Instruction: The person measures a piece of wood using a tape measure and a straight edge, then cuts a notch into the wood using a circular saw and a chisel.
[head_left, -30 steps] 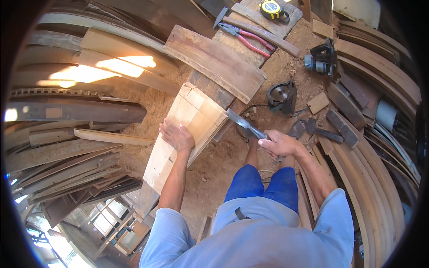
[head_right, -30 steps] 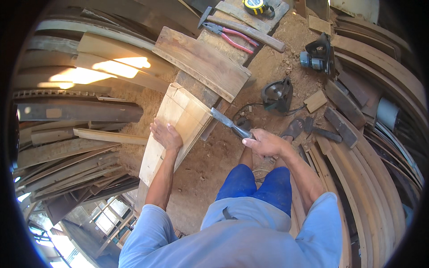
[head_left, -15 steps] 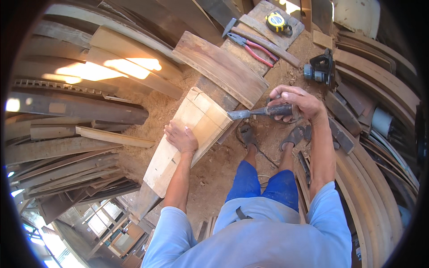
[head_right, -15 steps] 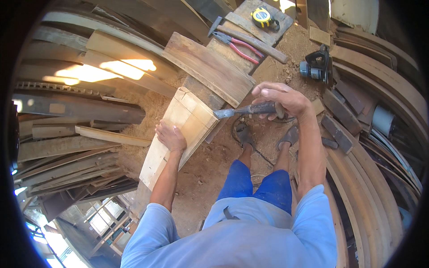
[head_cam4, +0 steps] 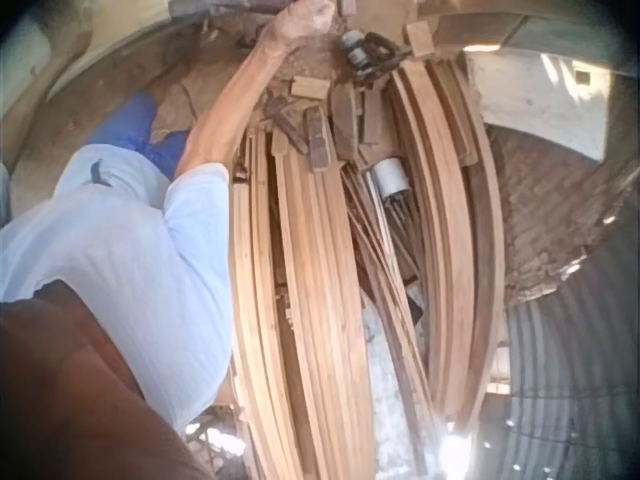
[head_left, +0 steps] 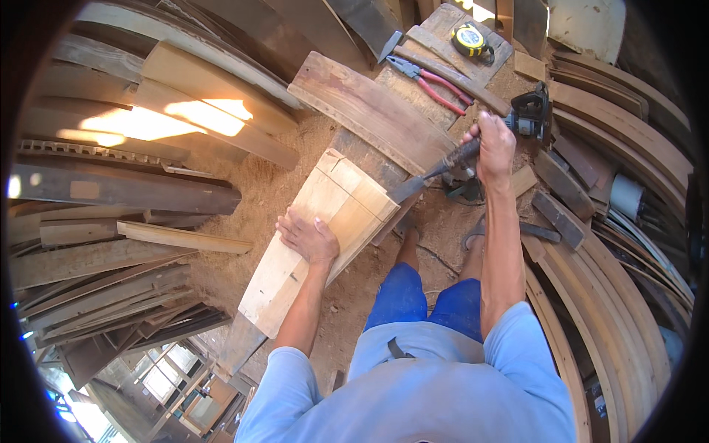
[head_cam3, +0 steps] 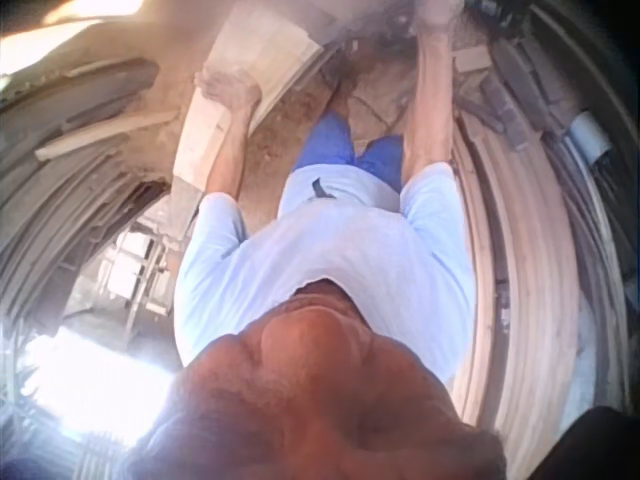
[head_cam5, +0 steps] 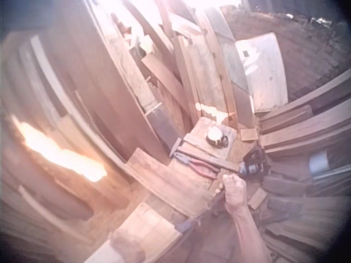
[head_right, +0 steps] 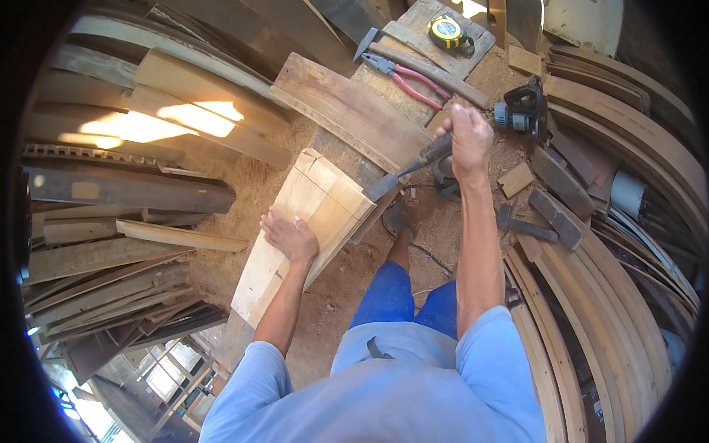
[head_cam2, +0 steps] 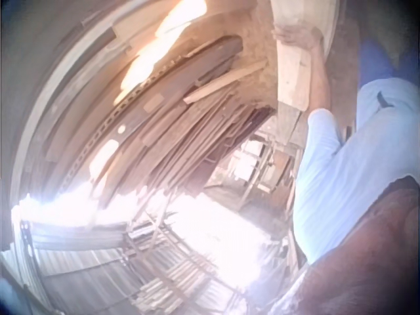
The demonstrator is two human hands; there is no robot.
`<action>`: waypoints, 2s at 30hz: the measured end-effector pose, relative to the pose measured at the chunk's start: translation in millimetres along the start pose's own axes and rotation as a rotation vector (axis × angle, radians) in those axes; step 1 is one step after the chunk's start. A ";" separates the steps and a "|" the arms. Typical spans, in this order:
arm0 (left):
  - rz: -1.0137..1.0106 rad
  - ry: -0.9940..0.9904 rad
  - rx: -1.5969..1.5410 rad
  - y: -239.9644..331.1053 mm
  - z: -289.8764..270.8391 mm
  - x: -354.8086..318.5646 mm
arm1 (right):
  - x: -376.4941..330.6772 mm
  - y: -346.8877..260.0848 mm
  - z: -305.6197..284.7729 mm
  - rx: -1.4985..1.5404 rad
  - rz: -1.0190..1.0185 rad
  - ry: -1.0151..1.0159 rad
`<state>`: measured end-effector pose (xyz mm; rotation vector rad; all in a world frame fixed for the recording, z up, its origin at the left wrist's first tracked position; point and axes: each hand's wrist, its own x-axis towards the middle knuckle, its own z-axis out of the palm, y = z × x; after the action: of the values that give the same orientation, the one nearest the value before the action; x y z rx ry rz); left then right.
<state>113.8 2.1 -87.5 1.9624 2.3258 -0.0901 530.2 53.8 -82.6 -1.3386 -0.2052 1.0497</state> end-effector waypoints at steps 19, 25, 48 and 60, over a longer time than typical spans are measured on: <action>0.698 -0.947 -0.864 269.4 -28.8 101.1 | 42.9 -128.0 13.5 -0.442 -0.425 -0.095; 0.912 -0.775 -0.873 262.8 -19.1 90.1 | 15.6 -63.6 43.2 -0.736 -0.762 -0.148; 0.423 -0.017 -0.042 -53.0 -18.4 38.2 | -158.6 -8.6 -91.6 -1.034 0.368 -0.993; 0.380 0.058 0.011 -50.2 -9.1 39.5 | -235.1 -5.7 -82.5 -0.830 0.151 -0.546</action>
<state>57.4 33.2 -83.8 2.3996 1.9412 -0.0166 457.5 -170.1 -0.7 -1.7765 -1.0508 1.5312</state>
